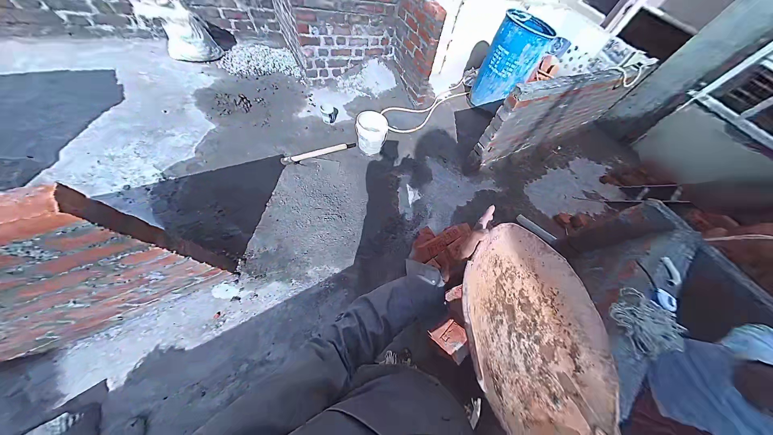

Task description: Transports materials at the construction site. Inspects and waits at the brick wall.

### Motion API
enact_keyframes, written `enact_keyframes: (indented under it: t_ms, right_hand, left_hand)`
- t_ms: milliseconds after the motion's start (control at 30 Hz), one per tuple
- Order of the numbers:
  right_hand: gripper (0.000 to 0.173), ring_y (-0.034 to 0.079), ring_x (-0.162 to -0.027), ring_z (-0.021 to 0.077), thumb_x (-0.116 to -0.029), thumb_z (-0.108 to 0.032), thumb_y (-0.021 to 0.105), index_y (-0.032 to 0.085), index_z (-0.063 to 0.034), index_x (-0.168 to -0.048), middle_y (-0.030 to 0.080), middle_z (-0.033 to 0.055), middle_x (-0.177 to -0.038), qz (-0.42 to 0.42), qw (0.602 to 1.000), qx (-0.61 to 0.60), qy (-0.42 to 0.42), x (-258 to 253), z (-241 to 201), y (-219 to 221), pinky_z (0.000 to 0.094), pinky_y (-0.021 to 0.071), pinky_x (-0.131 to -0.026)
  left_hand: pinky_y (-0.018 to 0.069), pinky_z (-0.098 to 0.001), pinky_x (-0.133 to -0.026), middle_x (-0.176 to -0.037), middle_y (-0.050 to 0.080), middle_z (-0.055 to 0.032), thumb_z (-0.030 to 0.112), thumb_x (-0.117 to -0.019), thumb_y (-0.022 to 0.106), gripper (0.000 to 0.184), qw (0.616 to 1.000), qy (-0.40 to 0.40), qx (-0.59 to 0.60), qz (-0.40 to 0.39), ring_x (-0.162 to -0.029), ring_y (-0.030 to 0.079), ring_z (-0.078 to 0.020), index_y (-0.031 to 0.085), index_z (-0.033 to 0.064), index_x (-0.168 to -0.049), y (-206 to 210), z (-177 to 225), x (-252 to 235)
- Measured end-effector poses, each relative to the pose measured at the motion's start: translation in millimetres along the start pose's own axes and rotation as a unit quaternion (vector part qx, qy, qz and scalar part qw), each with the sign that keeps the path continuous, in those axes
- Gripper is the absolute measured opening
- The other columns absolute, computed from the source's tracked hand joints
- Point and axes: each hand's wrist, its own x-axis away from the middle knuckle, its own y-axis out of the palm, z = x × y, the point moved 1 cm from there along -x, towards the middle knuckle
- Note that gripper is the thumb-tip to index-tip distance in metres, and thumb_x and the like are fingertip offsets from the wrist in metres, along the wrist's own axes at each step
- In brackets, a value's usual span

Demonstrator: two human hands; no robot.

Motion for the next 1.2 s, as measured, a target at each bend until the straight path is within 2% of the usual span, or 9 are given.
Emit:
enact_keyframes:
  t_ms: [67, 167, 400, 633, 767, 867, 967, 1067, 1200]
  right_hand:
    - [0.024, 0.075, -0.081, 0.0052, -0.0888, -0.009, 0.052, 0.075, -0.0160, -0.093, 0.078, -0.0018, -0.087, 0.101, 0.992, -0.071, -0.042, 28, 16, -32, 0.0254, 0.0626, -0.073]
    - [0.021, 0.075, -0.072, 0.0155, -0.0693, -0.007, 0.066, 0.070, -0.0092, -0.090, 0.076, 0.0079, -0.080, 0.260, 0.942, -0.203, -0.060, 62, 35, -54, 0.0356, 0.0640, -0.064]
    - [0.015, 0.074, -0.079, 0.0217, -0.0801, -0.009, 0.055, 0.064, -0.0076, -0.092, 0.074, 0.0116, -0.086, 0.374, 0.866, -0.302, -0.140, 102, 56, -137, 0.0422, 0.0626, -0.069]
    - [0.022, 0.073, -0.086, 0.0274, -0.0798, -0.007, 0.055, 0.061, -0.0058, -0.101, 0.072, 0.0150, -0.095, 0.449, 0.808, -0.324, -0.201, 114, 43, -213, 0.0489, 0.0622, -0.072]
    - [0.036, 0.070, -0.098, 0.0341, -0.1001, -0.032, 0.043, 0.053, -0.0099, -0.126, 0.067, 0.0188, -0.115, 0.493, 0.792, -0.305, -0.190, 123, 6, -292, 0.0551, 0.0599, -0.074]
    - [0.079, 0.058, -0.130, 0.0354, -0.1016, -0.072, 0.022, 0.026, -0.0189, -0.160, 0.048, 0.0185, -0.152, 0.548, 0.736, -0.331, -0.221, 132, -9, -341, 0.0543, 0.0524, -0.102]
    - [0.074, 0.059, -0.129, 0.0361, -0.1065, -0.063, 0.024, 0.019, -0.0132, -0.161, 0.047, 0.0235, -0.152, 0.630, 0.675, -0.329, -0.199, 131, 13, -346, 0.0499, 0.0535, -0.103]
    - [0.060, 0.071, -0.103, 0.0325, -0.1107, -0.050, 0.031, 0.042, -0.0047, -0.148, 0.066, 0.0222, -0.127, 0.602, 0.768, -0.216, -0.015, 109, 48, -292, 0.0456, 0.0593, -0.084]
    - [0.054, 0.068, -0.116, 0.0256, -0.1121, -0.041, 0.034, 0.053, -0.0017, -0.145, 0.067, 0.0171, -0.132, 0.466, 0.872, 0.119, 0.096, 87, 75, -206, 0.0426, 0.0545, -0.097]
  left_hand:
    - [0.0290, -0.0388, -0.124, -0.169, 0.024, -0.0097, 0.041, -0.1107, 0.026, 0.061, 0.999, -0.012, -0.046, -0.004, -0.152, 0.031, -0.0189, 0.018, 0.0140, -0.165, 48, -9, -3]
    - [0.0411, -0.0432, -0.118, -0.164, 0.034, -0.0106, 0.041, -0.1109, 0.029, 0.057, 0.994, -0.099, -0.010, 0.047, -0.146, 0.043, -0.0247, 0.032, 0.0115, -0.160, 70, -46, 12]
    - [0.0560, -0.0425, -0.095, -0.138, 0.062, -0.0145, 0.046, -0.1101, 0.024, 0.059, 0.945, -0.295, -0.141, 0.021, -0.115, 0.067, -0.0249, 0.049, 0.0055, -0.145, 20, -140, 95]
    - [0.0592, -0.0403, -0.087, -0.124, 0.070, -0.0102, 0.047, -0.1109, 0.018, 0.060, 0.917, -0.347, -0.190, 0.054, -0.103, 0.072, -0.0227, 0.054, 0.0072, -0.137, -12, -145, 131]
    - [0.0591, -0.0403, -0.088, -0.123, 0.070, -0.0099, 0.050, -0.1103, 0.015, 0.063, 0.914, -0.353, -0.195, 0.044, -0.103, 0.072, -0.0228, 0.053, 0.0082, -0.138, -2, -148, 134]
    - [0.0586, -0.0416, -0.090, -0.124, 0.070, -0.0115, 0.051, -0.1100, 0.015, 0.064, 0.913, -0.358, -0.193, 0.018, -0.106, 0.072, -0.0244, 0.052, 0.0078, -0.140, 11, -151, 131]
    - [0.0595, -0.0400, -0.088, -0.123, 0.071, -0.0109, 0.050, -0.1105, 0.018, 0.063, 0.910, -0.364, -0.200, -0.006, -0.104, 0.072, -0.0232, 0.053, 0.0073, -0.140, 16, -155, 135]
    - [0.0595, -0.0395, -0.089, -0.122, 0.071, -0.0104, 0.048, -0.1109, 0.021, 0.060, 0.909, -0.367, -0.199, -0.018, -0.104, 0.072, -0.0221, 0.054, 0.0067, -0.138, 12, -156, 140]
    - [0.0587, -0.0398, -0.089, -0.124, 0.070, -0.0122, 0.048, -0.1109, 0.022, 0.060, 0.903, -0.378, -0.202, -0.016, -0.104, 0.072, -0.0226, 0.053, 0.0062, -0.140, -11, -158, 155]
